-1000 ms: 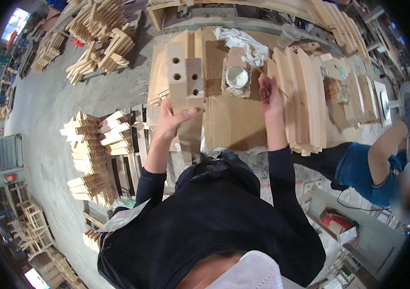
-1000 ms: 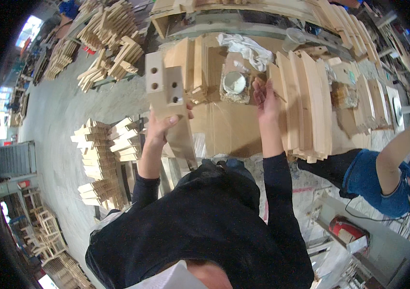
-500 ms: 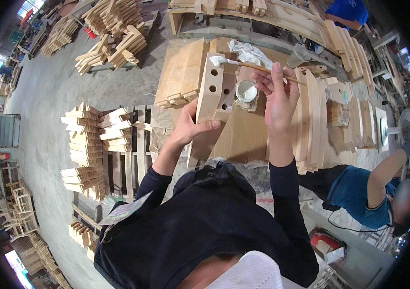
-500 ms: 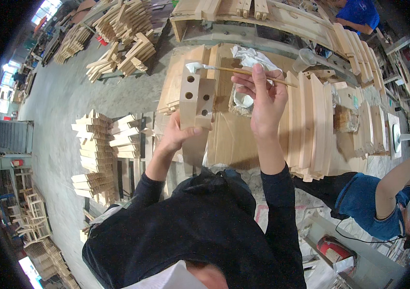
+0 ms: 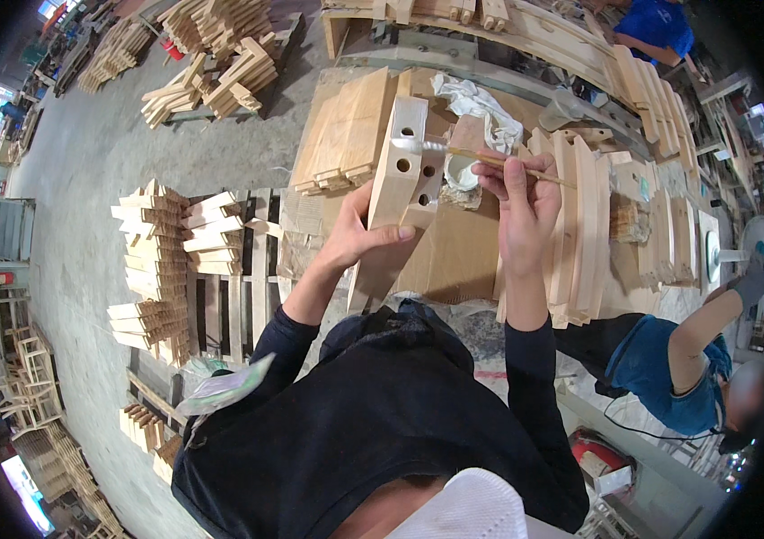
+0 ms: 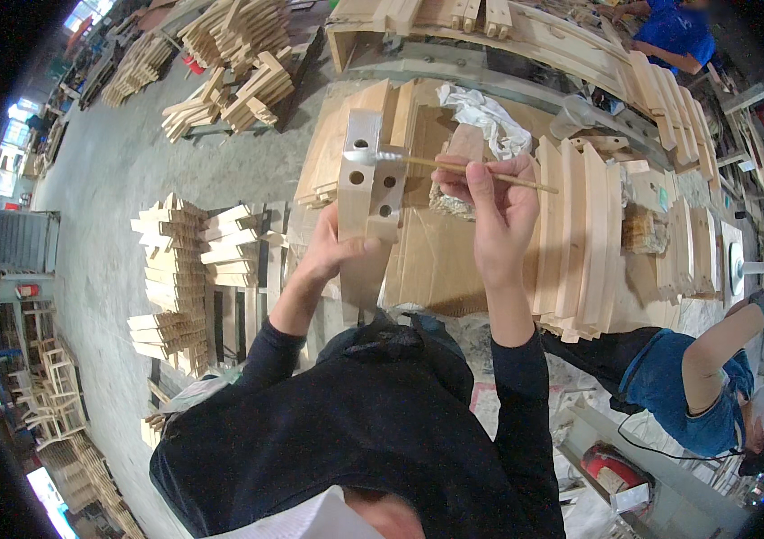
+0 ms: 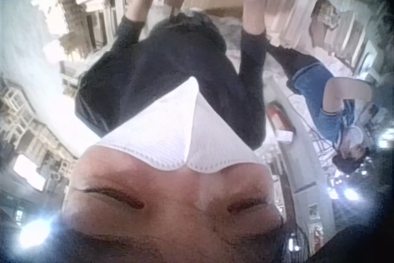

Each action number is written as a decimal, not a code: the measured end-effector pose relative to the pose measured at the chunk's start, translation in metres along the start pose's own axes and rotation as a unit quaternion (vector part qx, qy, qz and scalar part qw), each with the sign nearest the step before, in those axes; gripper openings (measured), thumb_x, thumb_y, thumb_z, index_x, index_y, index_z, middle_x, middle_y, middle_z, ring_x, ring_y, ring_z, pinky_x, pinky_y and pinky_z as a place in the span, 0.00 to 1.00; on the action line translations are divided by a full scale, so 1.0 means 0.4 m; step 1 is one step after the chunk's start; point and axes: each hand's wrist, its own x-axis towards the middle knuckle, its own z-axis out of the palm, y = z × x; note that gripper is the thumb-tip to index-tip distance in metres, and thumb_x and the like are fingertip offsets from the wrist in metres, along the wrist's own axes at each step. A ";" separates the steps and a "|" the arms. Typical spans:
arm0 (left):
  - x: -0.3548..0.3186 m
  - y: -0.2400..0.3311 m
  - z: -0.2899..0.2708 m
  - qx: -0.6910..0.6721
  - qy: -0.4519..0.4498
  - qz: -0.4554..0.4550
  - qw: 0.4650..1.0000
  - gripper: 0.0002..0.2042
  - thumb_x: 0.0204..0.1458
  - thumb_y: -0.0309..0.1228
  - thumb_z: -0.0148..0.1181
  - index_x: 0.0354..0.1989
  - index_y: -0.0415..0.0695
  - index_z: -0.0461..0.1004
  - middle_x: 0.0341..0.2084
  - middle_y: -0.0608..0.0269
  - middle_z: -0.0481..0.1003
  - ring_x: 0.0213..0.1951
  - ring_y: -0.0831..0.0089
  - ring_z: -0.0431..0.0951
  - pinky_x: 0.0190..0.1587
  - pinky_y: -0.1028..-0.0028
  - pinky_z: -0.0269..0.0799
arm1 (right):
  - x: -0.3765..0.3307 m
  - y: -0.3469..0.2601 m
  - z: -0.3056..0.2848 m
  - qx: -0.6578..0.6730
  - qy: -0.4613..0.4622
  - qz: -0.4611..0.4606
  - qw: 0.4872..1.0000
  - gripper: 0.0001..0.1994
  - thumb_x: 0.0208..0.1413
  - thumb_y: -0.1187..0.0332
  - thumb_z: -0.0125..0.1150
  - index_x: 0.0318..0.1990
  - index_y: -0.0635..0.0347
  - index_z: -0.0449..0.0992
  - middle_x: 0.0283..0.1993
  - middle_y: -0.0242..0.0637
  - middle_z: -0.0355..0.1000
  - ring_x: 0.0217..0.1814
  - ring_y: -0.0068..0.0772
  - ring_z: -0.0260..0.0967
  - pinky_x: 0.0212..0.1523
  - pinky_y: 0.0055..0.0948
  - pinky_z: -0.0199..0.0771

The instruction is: The person applies white glue to the holes of wooden pieces using a small brush. They pick up a piece, apply the glue, and place it on a stack, repeating this process for multiple pieces.

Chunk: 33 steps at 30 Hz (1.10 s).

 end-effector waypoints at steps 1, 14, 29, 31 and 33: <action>0.000 0.001 -0.001 -0.001 0.002 -0.003 1.000 0.36 0.39 0.37 0.73 0.58 0.36 0.66 0.47 0.60 0.75 0.50 0.73 0.72 0.55 0.72 0.65 | -0.011 -0.001 -0.001 -0.011 0.003 0.003 1.000 0.09 0.63 0.69 0.54 0.39 0.60 0.59 0.39 0.53 0.76 0.37 0.36 0.78 0.38 0.26 0.81; 0.002 0.006 0.008 0.024 0.002 0.007 1.000 0.36 0.38 0.39 0.73 0.57 0.37 0.67 0.47 0.58 0.75 0.50 0.72 0.72 0.56 0.70 0.64 | -0.050 -0.008 0.012 -0.002 0.062 0.009 0.998 0.09 0.62 0.67 0.57 0.34 0.57 0.63 0.28 0.46 0.77 0.26 0.32 0.77 0.27 0.26 0.79; 0.003 0.015 0.034 0.037 -0.003 0.019 0.999 0.35 0.39 0.34 0.73 0.58 0.38 0.67 0.48 0.60 0.74 0.50 0.73 0.71 0.56 0.71 0.64 | 0.052 -0.002 0.023 0.044 0.101 0.021 0.994 0.08 0.61 0.64 0.59 0.37 0.57 0.69 0.34 0.45 0.77 0.32 0.29 0.77 0.34 0.24 0.80; 0.002 0.018 0.039 0.036 0.000 0.020 0.999 0.34 0.39 0.33 0.73 0.58 0.38 0.67 0.48 0.60 0.74 0.50 0.73 0.71 0.56 0.71 0.64 | 0.064 -0.006 0.023 0.042 0.107 0.023 0.993 0.09 0.60 0.64 0.59 0.36 0.59 0.68 0.33 0.46 0.77 0.31 0.31 0.77 0.33 0.26 0.81; 0.002 0.022 0.043 0.035 -0.001 0.020 0.999 0.34 0.39 0.33 0.73 0.57 0.38 0.67 0.47 0.60 0.74 0.50 0.73 0.71 0.56 0.71 0.63 | 0.074 -0.007 0.019 0.044 0.110 0.029 0.993 0.10 0.60 0.63 0.60 0.35 0.59 0.68 0.32 0.46 0.77 0.31 0.31 0.77 0.32 0.26 0.81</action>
